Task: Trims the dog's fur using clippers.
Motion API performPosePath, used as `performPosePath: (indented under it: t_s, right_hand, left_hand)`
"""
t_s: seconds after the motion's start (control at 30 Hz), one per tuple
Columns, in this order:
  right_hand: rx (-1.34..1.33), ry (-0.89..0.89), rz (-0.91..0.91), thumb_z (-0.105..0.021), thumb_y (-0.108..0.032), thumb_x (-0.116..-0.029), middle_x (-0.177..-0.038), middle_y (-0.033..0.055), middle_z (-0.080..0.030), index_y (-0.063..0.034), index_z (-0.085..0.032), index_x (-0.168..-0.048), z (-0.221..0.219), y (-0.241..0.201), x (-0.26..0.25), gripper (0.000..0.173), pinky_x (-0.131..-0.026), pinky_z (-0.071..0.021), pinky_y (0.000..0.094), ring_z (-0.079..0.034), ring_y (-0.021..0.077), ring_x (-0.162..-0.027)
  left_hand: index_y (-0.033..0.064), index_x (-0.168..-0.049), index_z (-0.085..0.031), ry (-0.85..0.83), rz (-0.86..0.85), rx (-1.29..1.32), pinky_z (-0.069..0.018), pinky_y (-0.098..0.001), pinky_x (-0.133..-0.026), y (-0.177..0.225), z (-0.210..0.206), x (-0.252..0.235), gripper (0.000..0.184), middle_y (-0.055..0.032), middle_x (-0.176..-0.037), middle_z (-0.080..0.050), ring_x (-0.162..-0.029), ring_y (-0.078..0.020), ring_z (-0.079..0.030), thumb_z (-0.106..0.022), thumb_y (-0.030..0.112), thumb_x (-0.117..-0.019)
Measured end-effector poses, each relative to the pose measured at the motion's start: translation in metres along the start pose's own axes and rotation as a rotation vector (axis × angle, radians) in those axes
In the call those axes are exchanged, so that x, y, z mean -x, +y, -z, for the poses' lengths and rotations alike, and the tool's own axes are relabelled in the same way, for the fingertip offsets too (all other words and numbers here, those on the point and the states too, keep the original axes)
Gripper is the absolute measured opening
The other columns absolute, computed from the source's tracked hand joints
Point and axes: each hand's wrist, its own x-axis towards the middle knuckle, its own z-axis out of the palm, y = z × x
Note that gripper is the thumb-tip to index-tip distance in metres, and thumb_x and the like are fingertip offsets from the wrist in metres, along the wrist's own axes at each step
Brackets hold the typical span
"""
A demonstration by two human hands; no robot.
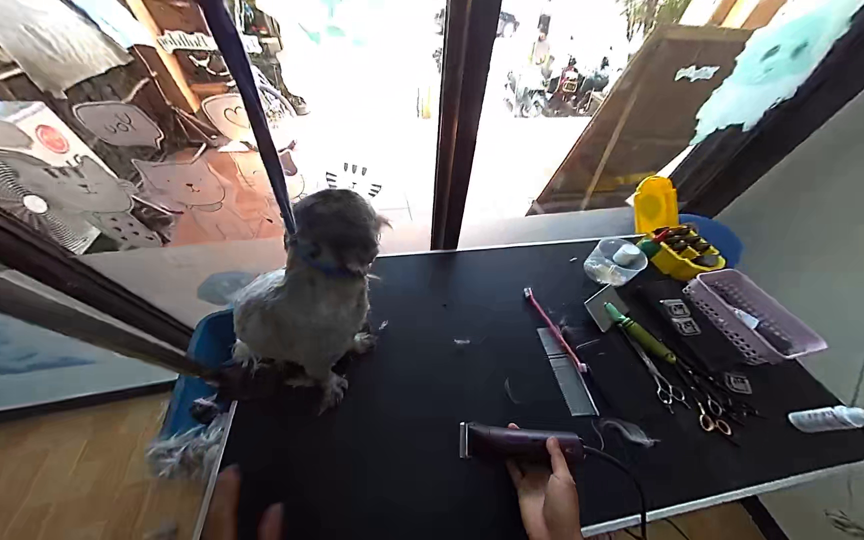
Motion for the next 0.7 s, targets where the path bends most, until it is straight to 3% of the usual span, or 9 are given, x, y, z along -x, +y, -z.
performPosePath:
  t_s: [0.07, 0.13, 0.3, 0.37, 0.43, 0.5, 0.57, 0.6, 0.7]
  right_hand:
    - [-0.065, -0.05, -0.127, -0.032, -0.041, -0.1116, -0.125, 0.019, -0.068, -0.0008, -0.048, -0.137, -0.004, 0.013, 0.023, 0.05, -0.096, -0.057, 0.0447, -0.068, 0.0304, -0.114]
    - [-0.117, -0.105, -0.301, -0.031, -0.044, -0.1113, -0.127, 0.0199, -0.067, -0.0007, -0.048, -0.137, -0.006, 0.027, 0.05, 0.053, -0.099, -0.0556, 0.0454, -0.067, 0.0315, -0.117]
    - [0.058, -0.407, -0.65, -0.021, -0.055, -0.1087, -0.13, 0.0191, -0.065, -0.0003, -0.047, -0.139, 0.008, 0.052, 0.095, 0.068, -0.103, -0.053, 0.0465, -0.065, 0.0314, -0.12]
    - [0.352, -0.681, -0.704, -0.022, -0.054, -0.1082, -0.129, 0.0125, -0.068, -0.0035, -0.054, -0.135, 0.023, 0.047, 0.104, 0.066, -0.102, -0.0521, 0.0449, -0.065, 0.0258, -0.121]
    - [0.569, -1.023, -0.607, -0.038, -0.043, -0.1083, -0.118, 0.0097, -0.072, -0.0063, -0.058, -0.125, 0.036, 0.033, 0.112, 0.045, -0.093, -0.0569, 0.0432, -0.069, 0.0236, -0.11]
    - [0.719, -1.267, -0.088, -0.051, -0.027, -0.1071, -0.11, 0.0084, -0.073, -0.0013, -0.061, -0.12, 0.04, 0.019, 0.11, 0.03, -0.091, -0.06, 0.0362, -0.072, 0.0164, -0.102]
    - [0.994, -1.189, 0.57, -0.057, -0.037, -0.1015, -0.12, 0.0078, -0.07, -0.0053, -0.064, -0.123, 0.038, 0.011, 0.091, 0.039, -0.103, -0.053, 0.0385, -0.064, 0.017, -0.118]
    - [1.164, -1.145, 0.673, -0.057, -0.047, -0.1001, -0.129, 0.0104, -0.067, -0.0061, -0.062, -0.131, 0.037, 0.007, 0.081, 0.052, -0.109, -0.0487, 0.0448, -0.06, 0.023, -0.127]
    - [1.353, -1.221, 0.211, -0.065, -0.045, -0.0972, -0.121, 0.0136, -0.069, -0.007, -0.053, -0.144, 0.037, -0.01, 0.063, 0.061, -0.095, -0.0546, 0.051, -0.068, 0.0261, -0.111]
  left_hand:
    - [-0.0079, -0.153, -0.033, -0.083, -0.024, 0.395, -0.0324, -0.0452, -0.123, 0.064, -0.048, 0.027, 0.085, -0.0264, -0.159, -0.036, -0.15, -0.0317, -0.034, -0.062, 0.049, -0.0979]
    - [0.0143, -0.16, -0.028, -0.093, 0.048, 0.724, -0.0374, -0.0428, -0.12, 0.116, -0.086, 0.047, 0.095, -0.0065, -0.162, -0.038, -0.148, -0.021, -0.038, -0.068, 0.063, -0.0889]
    - [0.008, -0.129, -0.057, 0.18, 0.284, 1.174, -0.0543, -0.0438, -0.102, 0.157, -0.099, 0.031, 0.028, -0.0091, -0.12, -0.069, -0.115, -0.0244, -0.066, -0.05, 0.021, -0.1062]
    - [0.0058, -0.119, -0.059, 0.186, 0.347, 1.204, -0.0591, -0.0438, -0.091, 0.151, -0.084, 0.018, 0.022, -0.0098, -0.103, -0.071, -0.098, -0.0245, -0.071, -0.042, 0.01, -0.1069]
    - [0.005, -0.116, -0.061, 0.163, 0.322, 1.149, -0.0599, -0.0438, -0.088, 0.141, -0.075, 0.012, 0.023, -0.0086, -0.097, -0.071, -0.092, -0.0233, -0.071, -0.041, 0.008, -0.1063]
    - [0.0039, -0.115, -0.062, 0.123, 0.288, 1.104, -0.0605, -0.0434, -0.087, 0.137, -0.072, 0.012, 0.024, -0.0081, -0.096, -0.071, -0.091, -0.0229, -0.071, -0.04, 0.007, -0.1059]
    - [0.0066, -0.115, -0.061, 0.041, 0.271, 1.103, -0.061, -0.0418, -0.086, 0.144, -0.072, 0.016, 0.022, -0.0074, -0.096, -0.071, -0.089, -0.0226, -0.071, -0.041, 0.01, -0.1068]
    - [0.0094, -0.116, -0.062, -0.018, 0.255, 1.113, -0.0611, -0.0408, -0.086, 0.152, -0.073, 0.02, 0.02, -0.0073, -0.097, -0.072, -0.089, -0.0224, -0.072, -0.045, 0.014, -0.1074]
    - [0.0175, -0.122, -0.064, -0.229, 0.105, 1.054, -0.06, -0.0383, -0.09, 0.183, -0.08, 0.027, 0.022, -0.007, -0.1, -0.074, -0.094, -0.022, -0.073, -0.053, 0.028, -0.107]
